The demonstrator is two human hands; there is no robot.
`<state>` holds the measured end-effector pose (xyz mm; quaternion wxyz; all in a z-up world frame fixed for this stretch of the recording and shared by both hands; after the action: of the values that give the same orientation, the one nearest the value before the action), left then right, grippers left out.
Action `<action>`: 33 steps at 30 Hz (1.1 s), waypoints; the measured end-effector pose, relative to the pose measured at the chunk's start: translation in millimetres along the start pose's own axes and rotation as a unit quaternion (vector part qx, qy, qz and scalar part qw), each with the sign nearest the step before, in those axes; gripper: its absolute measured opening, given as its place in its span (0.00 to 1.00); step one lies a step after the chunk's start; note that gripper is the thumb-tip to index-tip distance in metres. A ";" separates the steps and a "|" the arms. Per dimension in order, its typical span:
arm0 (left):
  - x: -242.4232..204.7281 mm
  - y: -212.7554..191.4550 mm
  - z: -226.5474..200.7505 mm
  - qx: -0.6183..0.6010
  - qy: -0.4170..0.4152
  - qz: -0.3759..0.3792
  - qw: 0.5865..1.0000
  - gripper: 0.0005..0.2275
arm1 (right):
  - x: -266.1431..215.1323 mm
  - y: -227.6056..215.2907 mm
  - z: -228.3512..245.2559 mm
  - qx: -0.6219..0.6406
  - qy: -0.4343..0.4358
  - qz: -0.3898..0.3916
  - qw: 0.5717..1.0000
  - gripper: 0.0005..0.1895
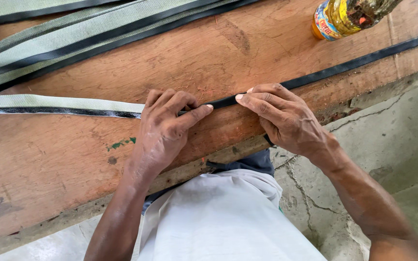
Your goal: The person applies a brown paste from a plastic bottle onto a black strap and then presses a fabric strap onto it. They repeat this process on multiple straps laid out on a wooden workbench.
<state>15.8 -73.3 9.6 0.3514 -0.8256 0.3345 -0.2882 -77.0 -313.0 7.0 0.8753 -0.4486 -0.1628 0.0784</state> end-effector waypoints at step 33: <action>-32.8 -9.1 24.1 0.089 0.009 -0.038 0.995 0.17 | 16.2 11.6 28.1 -0.075 -0.084 0.126 0.986 0.15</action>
<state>16.1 -34.3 -5.5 0.4098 -0.8002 0.2792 -0.3372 -71.7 -280.3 16.4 0.8053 -0.5219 -0.1832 0.2134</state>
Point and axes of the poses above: each hand's wrist, its own x-axis towards the middle knuckle, its own y-axis out of the palm, z = x × y, the point moved 2 cm from there along x, towards the middle knuckle, and after that the axes turned 2 degrees about -x, right-handed, at the moved point
